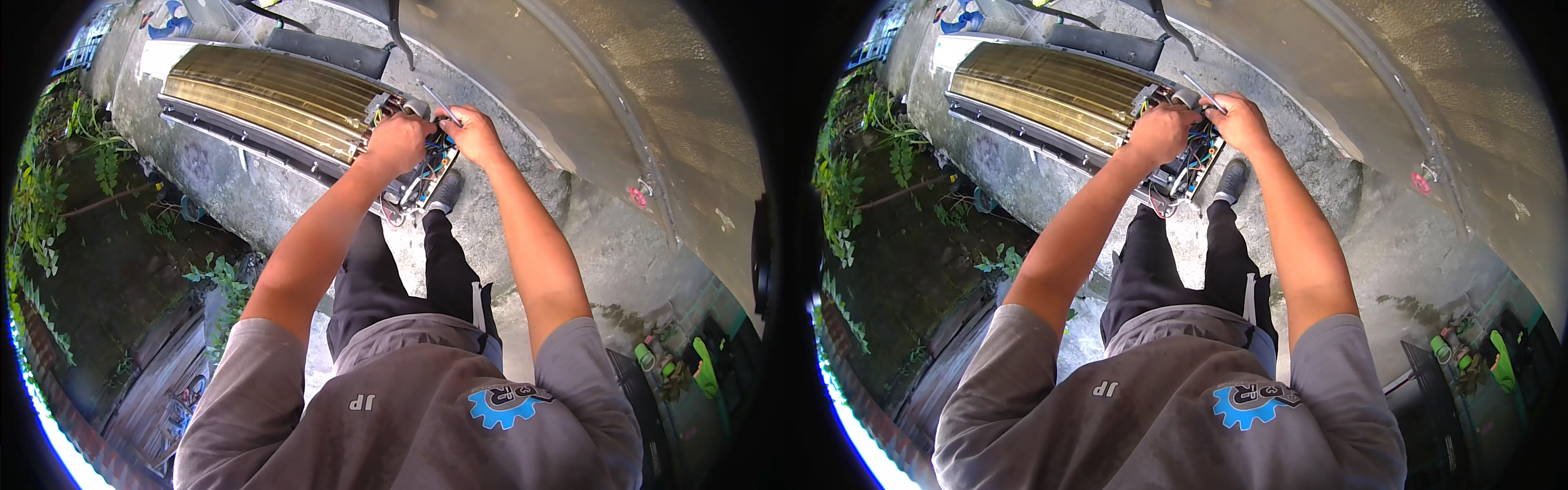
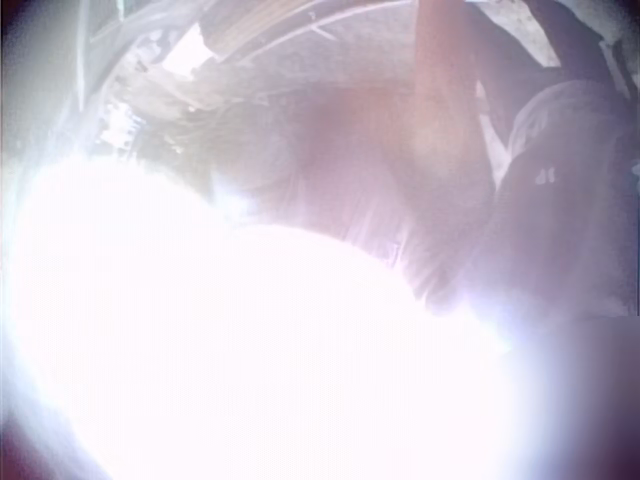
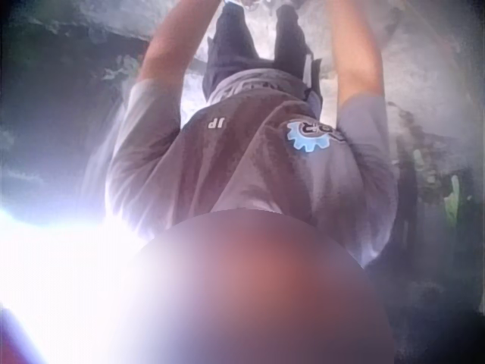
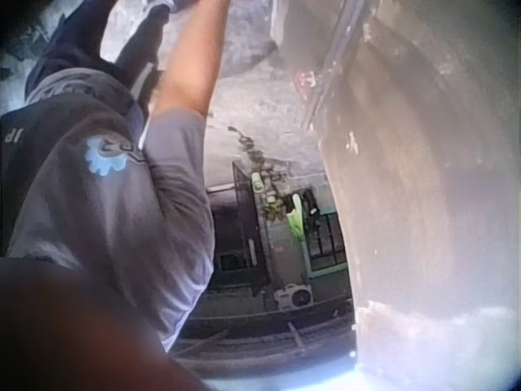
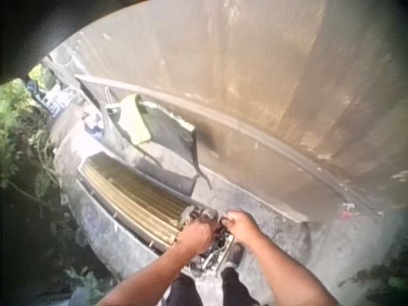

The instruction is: The person uses a screwdriver to tighten screws on the internal wiring and components of a disassembled air conditioner unit. They work on multiple connection points and then secure a white plastic cover over the wiring area.

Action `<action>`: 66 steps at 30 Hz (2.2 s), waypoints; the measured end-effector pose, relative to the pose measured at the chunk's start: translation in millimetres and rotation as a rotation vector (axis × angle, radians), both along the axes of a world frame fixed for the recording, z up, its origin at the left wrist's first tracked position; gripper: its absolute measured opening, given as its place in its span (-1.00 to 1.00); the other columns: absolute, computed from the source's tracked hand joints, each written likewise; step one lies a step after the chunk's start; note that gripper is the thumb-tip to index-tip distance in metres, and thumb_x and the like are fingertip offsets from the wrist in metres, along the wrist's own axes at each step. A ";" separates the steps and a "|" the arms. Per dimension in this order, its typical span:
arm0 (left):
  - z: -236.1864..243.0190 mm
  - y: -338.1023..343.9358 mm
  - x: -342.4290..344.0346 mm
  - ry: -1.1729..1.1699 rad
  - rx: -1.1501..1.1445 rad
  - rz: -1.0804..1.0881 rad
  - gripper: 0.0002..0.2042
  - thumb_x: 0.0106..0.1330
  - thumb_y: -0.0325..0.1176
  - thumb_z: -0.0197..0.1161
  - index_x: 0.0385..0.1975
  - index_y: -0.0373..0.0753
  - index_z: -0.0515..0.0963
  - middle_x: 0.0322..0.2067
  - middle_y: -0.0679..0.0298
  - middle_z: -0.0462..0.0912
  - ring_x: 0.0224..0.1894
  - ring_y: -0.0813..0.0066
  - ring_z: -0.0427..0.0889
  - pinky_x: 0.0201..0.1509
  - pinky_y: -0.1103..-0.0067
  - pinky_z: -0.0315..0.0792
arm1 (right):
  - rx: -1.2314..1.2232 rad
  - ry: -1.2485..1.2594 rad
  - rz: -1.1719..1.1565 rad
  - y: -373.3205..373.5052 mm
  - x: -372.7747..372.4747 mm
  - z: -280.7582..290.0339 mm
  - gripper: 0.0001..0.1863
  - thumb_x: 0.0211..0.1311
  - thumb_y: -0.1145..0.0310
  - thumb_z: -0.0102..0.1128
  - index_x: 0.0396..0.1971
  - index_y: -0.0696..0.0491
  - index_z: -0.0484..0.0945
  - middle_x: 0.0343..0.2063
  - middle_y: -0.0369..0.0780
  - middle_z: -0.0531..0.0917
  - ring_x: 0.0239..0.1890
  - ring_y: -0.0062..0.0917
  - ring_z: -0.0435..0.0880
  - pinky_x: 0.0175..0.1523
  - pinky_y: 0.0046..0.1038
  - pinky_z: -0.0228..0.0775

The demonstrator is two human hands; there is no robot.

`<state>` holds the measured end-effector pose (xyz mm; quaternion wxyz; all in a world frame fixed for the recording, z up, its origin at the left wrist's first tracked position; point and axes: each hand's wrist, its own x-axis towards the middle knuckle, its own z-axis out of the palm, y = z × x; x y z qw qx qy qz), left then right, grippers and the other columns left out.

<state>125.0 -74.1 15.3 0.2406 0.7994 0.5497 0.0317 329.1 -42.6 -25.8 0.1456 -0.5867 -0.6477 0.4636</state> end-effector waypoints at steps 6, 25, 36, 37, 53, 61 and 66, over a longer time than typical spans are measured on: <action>-12.1 3.3 11.0 0.030 -0.082 0.099 -0.71 0.34 -0.38 0.26 -0.01 -0.01 0.79 -0.18 0.12 0.78 -0.04 0.03 0.77 0.10 0.21 0.65 | 0.018 -0.118 -0.002 5.1 -0.7 -0.6 -0.79 0.32 0.25 0.48 -0.11 -0.05 0.76 -0.32 -0.17 0.74 -0.23 -0.32 0.74 -0.06 -0.29 0.58; 19.9 -14.4 43.7 0.299 -0.226 0.248 -0.50 0.31 0.00 0.20 0.20 0.00 0.71 0.24 0.16 0.60 0.32 -0.05 0.46 0.42 0.02 0.27 | -0.181 -0.232 -0.048 -13.3 11.5 19.0 -0.69 0.31 0.21 0.39 0.02 -0.15 0.85 -0.15 -0.07 0.84 -0.02 -0.15 0.82 0.17 -0.21 0.63; 20.2 -19.0 49.4 0.294 -0.261 0.294 -0.45 0.24 -0.03 0.28 0.24 -0.07 0.68 0.25 0.17 0.59 0.38 -0.04 0.42 0.47 0.11 0.20 | -0.152 0.113 -0.077 -21.8 9.8 15.2 -0.67 0.39 0.38 0.38 0.12 -0.01 0.79 -0.26 -0.18 0.87 -0.27 -0.60 0.75 -0.05 -0.44 0.61; 21.1 -18.6 49.9 0.285 -0.267 0.300 -0.45 0.23 -0.03 0.29 0.23 -0.07 0.68 0.25 0.17 0.58 0.39 -0.04 0.41 0.48 0.11 0.19 | -0.196 0.072 -0.052 -20.4 8.9 17.1 -0.67 0.40 0.40 0.37 0.12 0.00 0.79 -0.26 -0.19 0.87 -0.26 -0.60 0.75 -0.05 -0.44 0.61; 29.2 -13.4 43.6 0.272 -0.297 0.260 -0.40 0.20 0.05 0.31 0.25 -0.01 0.68 0.30 0.20 0.58 0.38 0.02 0.43 0.46 0.08 0.24 | 0.249 -0.241 0.230 -9.1 10.5 11.3 -0.83 0.40 0.15 0.38 -0.13 -0.17 0.79 -0.15 -0.25 0.68 -0.07 -0.21 0.76 -0.01 -0.14 0.63; 29.3 4.5 24.8 0.315 -0.432 0.108 -0.51 0.47 0.11 0.21 0.33 0.15 0.65 0.34 0.28 0.54 0.44 0.13 0.41 0.49 0.04 0.21 | 0.086 -0.291 0.045 -6.4 -4.8 11.6 -0.72 0.31 0.02 0.41 -0.26 -0.07 0.79 -0.16 -0.17 0.72 -0.09 -0.10 0.76 0.02 -0.08 0.63; 24.4 3.0 19.3 0.281 -0.373 0.105 -0.49 0.37 0.22 0.33 0.23 0.16 0.72 0.23 0.34 0.63 0.36 0.17 0.50 0.43 0.07 0.27 | -0.081 -0.321 0.087 1.8 4.2 19.3 -0.61 0.24 -0.13 0.47 -0.20 -0.12 0.87 -0.15 -0.13 0.74 -0.04 -0.13 0.77 0.10 -0.14 0.60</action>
